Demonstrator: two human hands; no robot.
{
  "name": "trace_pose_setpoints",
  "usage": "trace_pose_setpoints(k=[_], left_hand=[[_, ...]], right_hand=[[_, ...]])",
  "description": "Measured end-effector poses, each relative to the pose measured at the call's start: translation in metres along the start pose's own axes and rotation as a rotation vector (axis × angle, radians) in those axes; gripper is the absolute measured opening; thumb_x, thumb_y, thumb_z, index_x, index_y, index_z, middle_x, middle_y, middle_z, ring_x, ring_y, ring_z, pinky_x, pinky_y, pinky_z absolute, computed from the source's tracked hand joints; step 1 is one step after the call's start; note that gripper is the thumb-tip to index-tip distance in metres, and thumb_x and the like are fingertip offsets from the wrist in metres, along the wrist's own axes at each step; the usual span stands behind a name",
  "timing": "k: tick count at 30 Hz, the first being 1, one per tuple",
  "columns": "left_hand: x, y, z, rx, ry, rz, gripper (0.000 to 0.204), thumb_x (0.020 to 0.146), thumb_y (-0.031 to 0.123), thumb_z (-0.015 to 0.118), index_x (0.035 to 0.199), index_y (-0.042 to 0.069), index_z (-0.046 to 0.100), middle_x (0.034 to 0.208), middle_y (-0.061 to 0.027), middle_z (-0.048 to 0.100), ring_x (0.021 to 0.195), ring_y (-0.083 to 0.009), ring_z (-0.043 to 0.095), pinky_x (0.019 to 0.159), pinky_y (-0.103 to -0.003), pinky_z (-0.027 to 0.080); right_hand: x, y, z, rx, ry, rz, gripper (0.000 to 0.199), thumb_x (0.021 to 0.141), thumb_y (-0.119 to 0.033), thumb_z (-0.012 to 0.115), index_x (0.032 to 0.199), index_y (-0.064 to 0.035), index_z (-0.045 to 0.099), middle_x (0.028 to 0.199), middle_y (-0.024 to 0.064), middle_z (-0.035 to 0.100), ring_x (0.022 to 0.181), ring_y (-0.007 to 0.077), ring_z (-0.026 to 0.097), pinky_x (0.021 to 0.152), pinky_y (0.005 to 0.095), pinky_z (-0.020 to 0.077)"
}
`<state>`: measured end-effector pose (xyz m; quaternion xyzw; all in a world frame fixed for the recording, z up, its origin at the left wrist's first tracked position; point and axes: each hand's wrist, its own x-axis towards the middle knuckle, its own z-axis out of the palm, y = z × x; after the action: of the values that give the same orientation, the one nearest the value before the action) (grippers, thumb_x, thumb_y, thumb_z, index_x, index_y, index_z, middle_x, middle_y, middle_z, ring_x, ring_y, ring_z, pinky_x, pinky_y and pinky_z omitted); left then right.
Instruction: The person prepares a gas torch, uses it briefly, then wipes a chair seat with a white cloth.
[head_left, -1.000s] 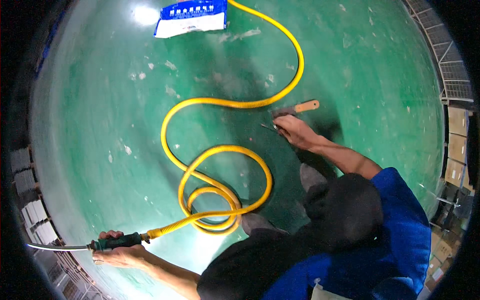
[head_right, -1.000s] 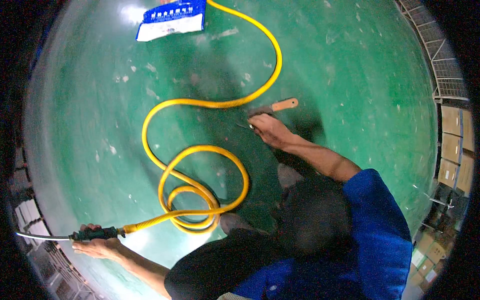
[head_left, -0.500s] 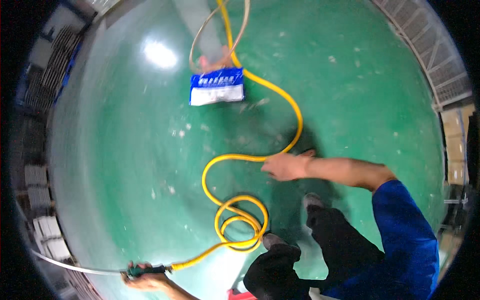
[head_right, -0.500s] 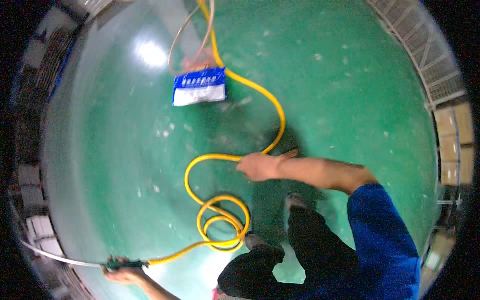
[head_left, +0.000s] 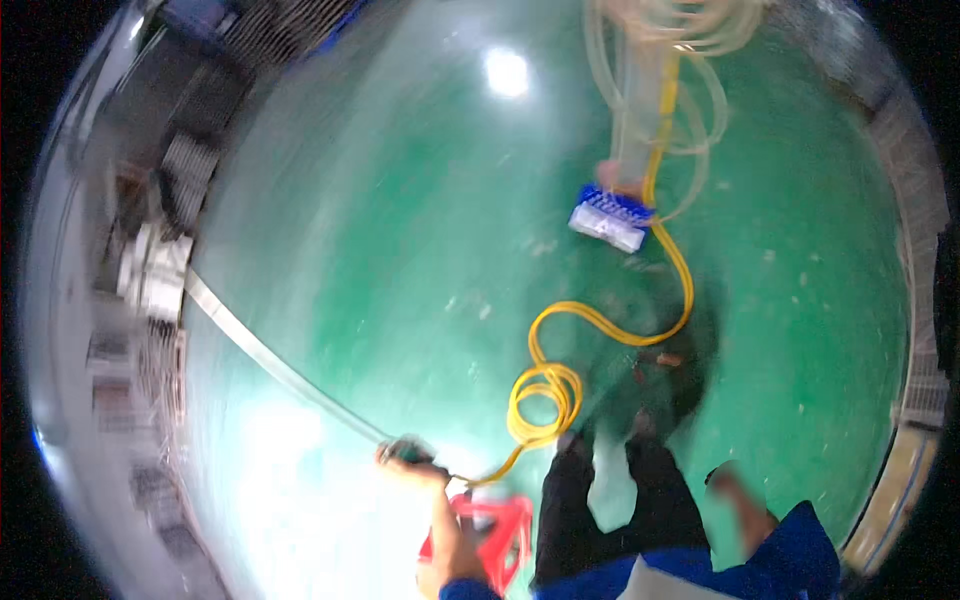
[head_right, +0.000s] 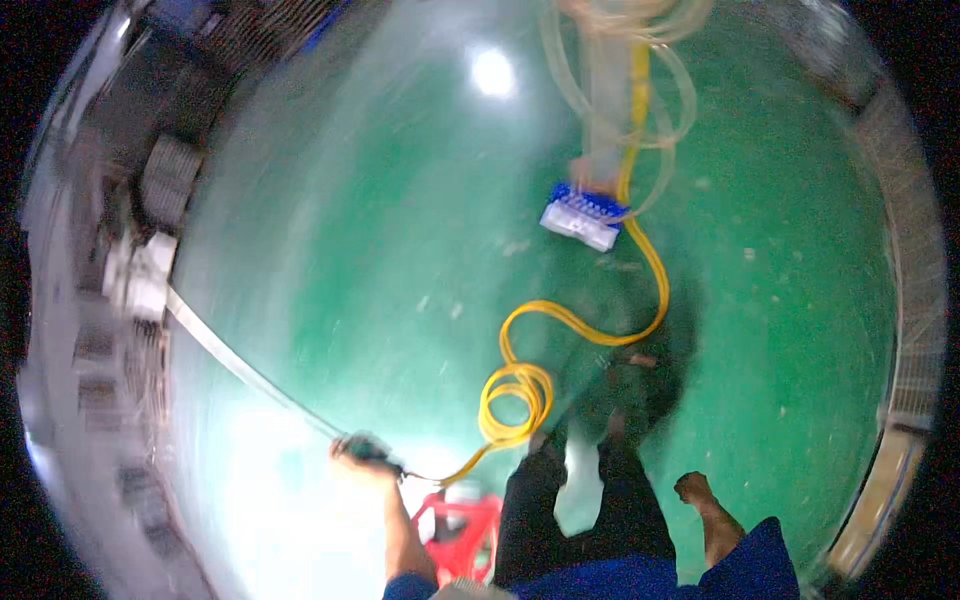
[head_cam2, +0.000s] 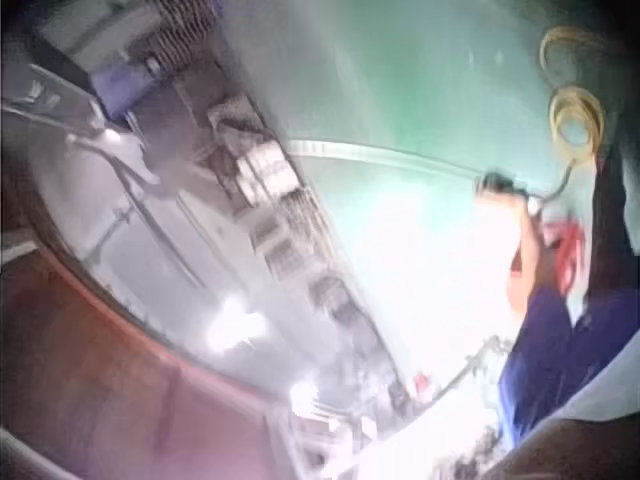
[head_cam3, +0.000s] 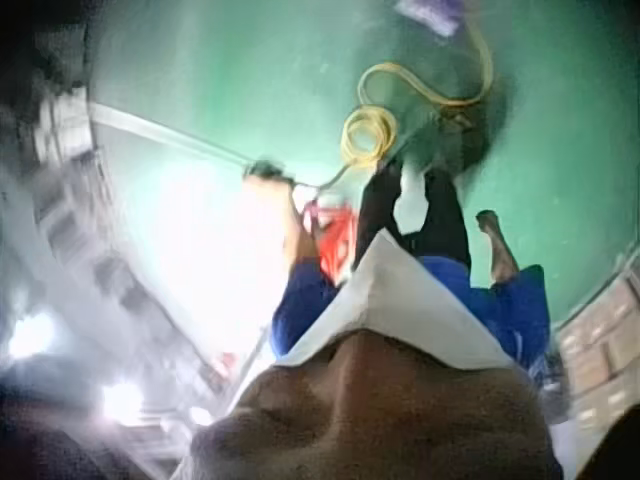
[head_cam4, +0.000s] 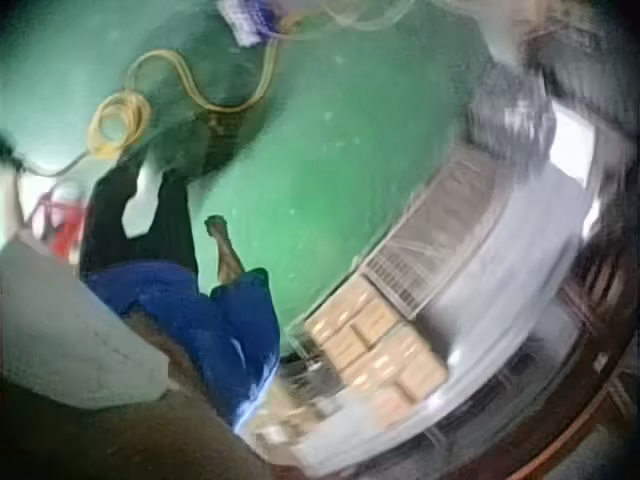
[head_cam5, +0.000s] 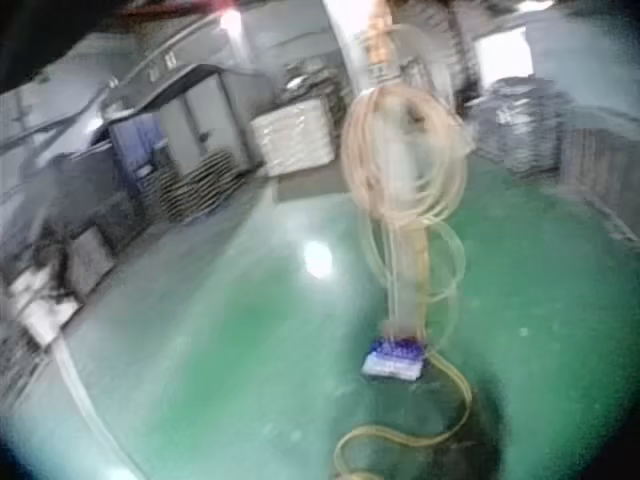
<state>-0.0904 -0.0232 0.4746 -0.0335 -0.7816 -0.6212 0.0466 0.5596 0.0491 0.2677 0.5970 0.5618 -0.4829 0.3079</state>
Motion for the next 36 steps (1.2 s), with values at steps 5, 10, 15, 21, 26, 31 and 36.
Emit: trace_pose_setpoints(k=[5, 10, 15, 21, 26, 31, 36], left_hand=[[-0.034, 0.057, -0.092, -0.316, 0.216, -0.473, 0.043, 0.091, 0.018, 0.042, 0.131, 0.003, 0.034, 0.071, -0.0081, 0.058, 0.045, -0.0146, 0.05, 0.04, -0.025, 0.043], [-0.077, 0.05, -0.153, -0.296, 0.282, -0.33, 0.036, 0.098, 0.029, 0.039, 0.125, 0.006, 0.044, 0.083, -0.011, 0.061, 0.054, -0.0173, 0.055, 0.046, -0.03, 0.046], [-0.181, -0.03, -0.219, -0.022, 0.609, -0.409, 0.037, 0.102, 0.038, 0.033, 0.103, 0.005, 0.05, 0.07, -0.006, 0.055, 0.049, -0.012, 0.051, 0.042, -0.025, 0.043], [-0.22, -0.108, -0.312, 0.035, 0.847, -0.577, 0.035, 0.103, 0.037, 0.029, 0.121, 0.008, 0.038, 0.079, -0.0146, 0.062, 0.044, -0.016, 0.052, 0.038, -0.027, 0.042], [-0.238, -0.153, -0.366, 0.006, 0.94, -0.635, 0.039, 0.102, 0.039, 0.028, 0.124, 0.007, 0.035, 0.08, -0.0158, 0.062, 0.045, -0.018, 0.054, 0.037, -0.028, 0.044], [-0.248, -0.173, -0.395, 0.001, 1.009, -0.73, 0.04, 0.101, 0.045, 0.031, 0.113, 0.007, 0.039, 0.079, -0.0148, 0.062, 0.045, -0.0176, 0.053, 0.037, -0.027, 0.043], [-0.239, -0.187, -0.399, -0.12, 0.998, -0.65, 0.039, 0.101, 0.045, 0.031, 0.111, 0.008, 0.038, 0.078, -0.0151, 0.061, 0.044, -0.0189, 0.053, 0.036, -0.029, 0.044]], right_hand=[[-0.1, -0.063, -0.028, 0.291, -0.04, 0.038, 0.023, 0.086, -0.01, 0.06, 0.102, 0.006, 0.063, 0.086, 0.0166, 0.067, 0.071, 0.0251, 0.068, 0.059, 0.04, 0.0579], [-0.091, -0.096, -0.054, 0.006, -0.142, -0.144, 0.028, 0.085, -0.009, 0.057, 0.107, 0.0059, 0.064, 0.086, 0.0153, 0.068, 0.07, 0.0245, 0.065, 0.061, 0.0361, 0.0551], [-0.083, -0.159, -0.144, -0.112, -0.142, -0.163, 0.026, 0.091, -0.014, 0.052, 0.107, 0.0051, 0.062, 0.089, 0.0135, 0.066, 0.064, 0.0217, 0.065, 0.054, 0.0349, 0.0537], [-0.07, -0.18, -0.12, -0.167, -0.159, -0.096, 0.027, 0.091, -0.013, 0.054, 0.112, 0.0028, 0.059, 0.09, 0.0132, 0.065, 0.069, 0.0214, 0.065, 0.054, 0.0345, 0.0547], [-0.079, -0.201, -0.045, -0.601, -0.225, -0.272, 0.033, 0.09, -0.012, 0.057, 0.122, -0.0005, 0.058, 0.099, 0.0166, 0.067, 0.079, 0.0264, 0.066, 0.066, 0.035, 0.0537], [-0.143, -0.316, 0.116, -0.435, -0.373, -0.704, 0.051, 0.086, -0.034, 0.068, 0.125, -0.0018, 0.056, 0.117, 0.019, 0.061, 0.104, 0.0342, 0.06, 0.091, 0.0398, 0.0477], [-0.197, -0.372, 0.273, -0.846, -0.729, -1.054, 0.082, 0.079, -0.046, 0.072, 0.139, -0.0001, 0.039, 0.129, 0.0242, 0.05, 0.122, 0.0383, 0.046, 0.103, 0.0439, 0.0374]])
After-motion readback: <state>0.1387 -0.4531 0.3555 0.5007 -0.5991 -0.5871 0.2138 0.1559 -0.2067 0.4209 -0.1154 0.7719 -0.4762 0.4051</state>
